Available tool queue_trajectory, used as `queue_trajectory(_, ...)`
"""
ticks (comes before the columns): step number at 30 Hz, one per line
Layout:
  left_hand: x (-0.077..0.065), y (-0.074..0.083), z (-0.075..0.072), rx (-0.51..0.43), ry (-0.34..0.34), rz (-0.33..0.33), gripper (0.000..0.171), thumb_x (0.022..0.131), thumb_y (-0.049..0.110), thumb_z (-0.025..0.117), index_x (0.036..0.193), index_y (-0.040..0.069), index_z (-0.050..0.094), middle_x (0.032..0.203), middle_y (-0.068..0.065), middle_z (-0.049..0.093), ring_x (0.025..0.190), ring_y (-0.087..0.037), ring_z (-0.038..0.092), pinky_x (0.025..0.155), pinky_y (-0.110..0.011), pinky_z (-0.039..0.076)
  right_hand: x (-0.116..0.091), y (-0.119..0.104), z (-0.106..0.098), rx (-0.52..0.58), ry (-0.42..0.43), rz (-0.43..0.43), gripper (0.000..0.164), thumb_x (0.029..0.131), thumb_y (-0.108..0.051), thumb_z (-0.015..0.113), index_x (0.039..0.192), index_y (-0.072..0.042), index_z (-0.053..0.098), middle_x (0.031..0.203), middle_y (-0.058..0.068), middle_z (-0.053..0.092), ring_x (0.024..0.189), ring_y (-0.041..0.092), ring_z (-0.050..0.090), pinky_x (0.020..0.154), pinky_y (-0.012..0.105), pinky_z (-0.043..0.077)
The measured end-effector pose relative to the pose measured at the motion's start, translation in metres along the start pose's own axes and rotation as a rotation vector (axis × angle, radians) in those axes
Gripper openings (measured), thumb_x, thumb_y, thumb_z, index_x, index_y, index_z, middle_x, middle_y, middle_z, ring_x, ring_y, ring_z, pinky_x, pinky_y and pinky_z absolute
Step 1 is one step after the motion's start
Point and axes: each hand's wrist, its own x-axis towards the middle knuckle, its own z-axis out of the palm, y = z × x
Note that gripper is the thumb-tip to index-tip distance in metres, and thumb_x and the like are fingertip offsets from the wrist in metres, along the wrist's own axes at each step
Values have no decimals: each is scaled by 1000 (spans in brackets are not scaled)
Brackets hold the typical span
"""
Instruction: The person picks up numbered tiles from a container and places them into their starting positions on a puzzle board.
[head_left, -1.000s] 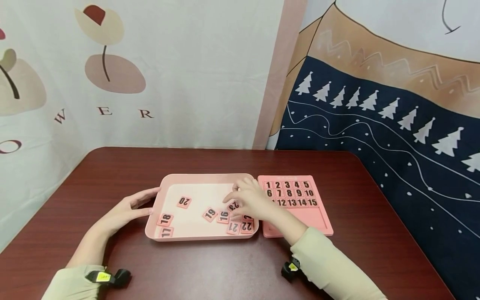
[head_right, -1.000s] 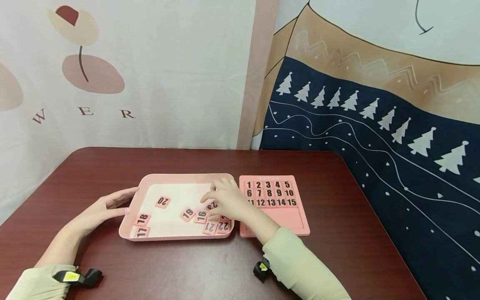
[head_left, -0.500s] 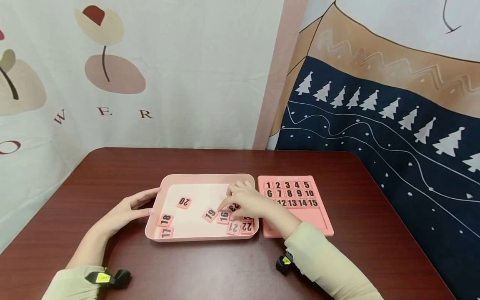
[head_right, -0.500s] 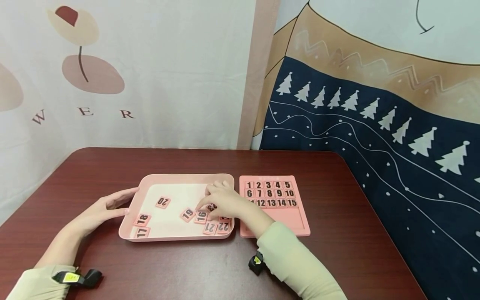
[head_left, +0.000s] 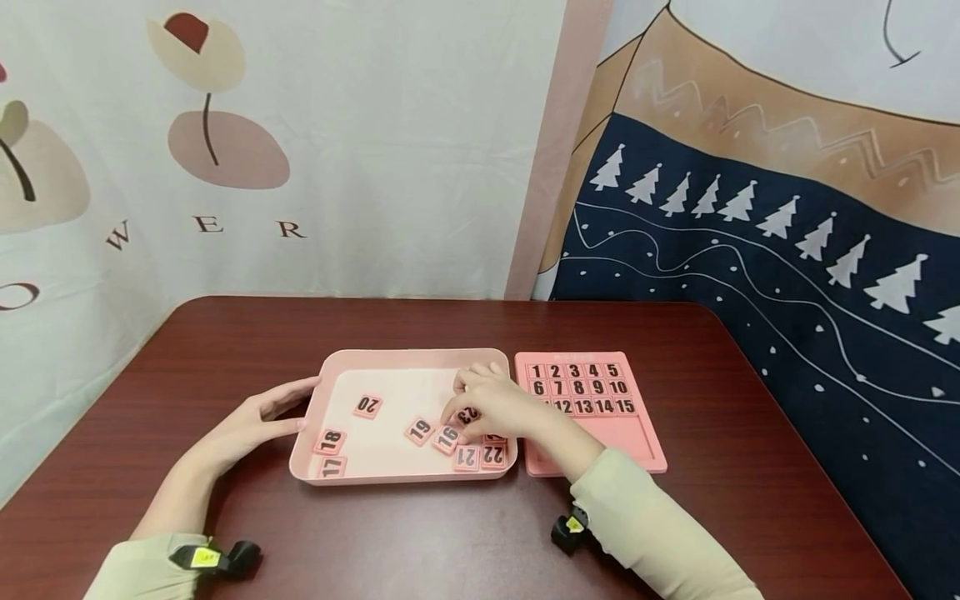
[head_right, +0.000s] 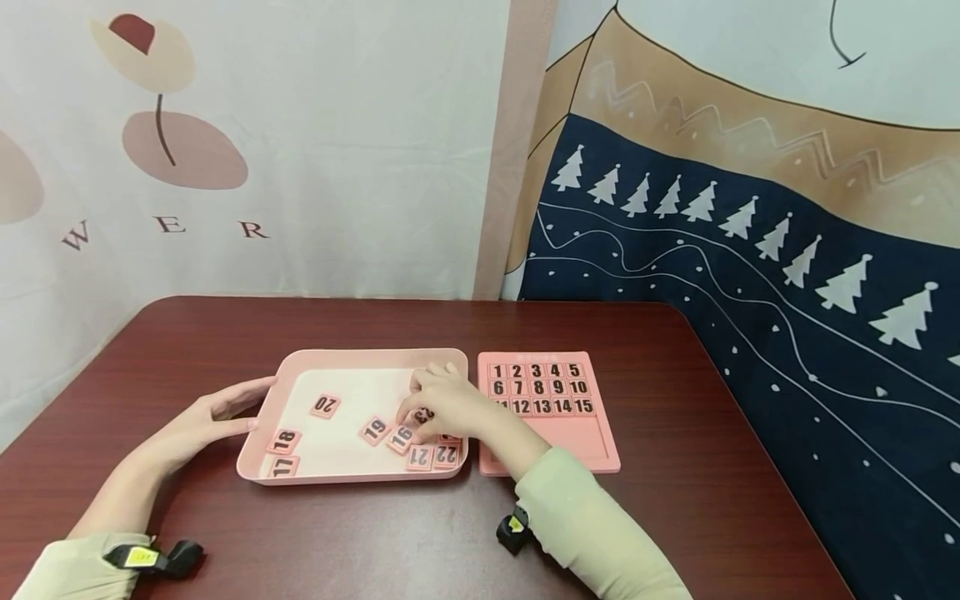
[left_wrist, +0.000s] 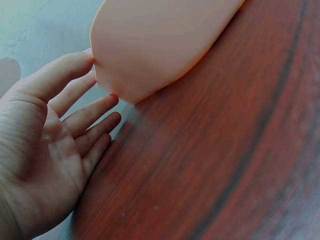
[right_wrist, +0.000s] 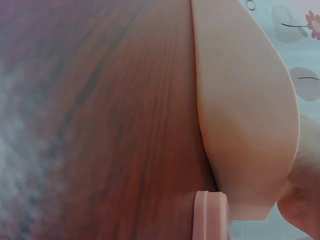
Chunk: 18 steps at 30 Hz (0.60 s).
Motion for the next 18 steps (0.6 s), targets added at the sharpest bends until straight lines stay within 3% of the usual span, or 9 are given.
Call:
queue_trajectory(7,0,0,1,-2,2,-1,58,91,7,64,144,4,41,143,-16,44,122,5,41,94,-13,34,-11,-4,-9,-16,113,27,31,71,-46,79,98,-33,73,91,-9,41,98,14,36,90,37,28)
queue_trajectory(13,0,-2,1,9,8,0,58,91,7,64,144,4,41,142,-8,45,122,6,40,93,-13,35,-29,-5,-18,48,230,61,28,71,-44,80,95,-31,73,93,-7,39,93,15,36,80,35,29)
queue_trajectory(18,0,-3,0,7,8,-8,58,91,8,64,144,5,41,141,-4,46,122,6,40,93,-13,34,-51,2,-24,66,322,86,29,69,-36,84,94,-25,73,97,-4,44,92,16,38,82,39,29)
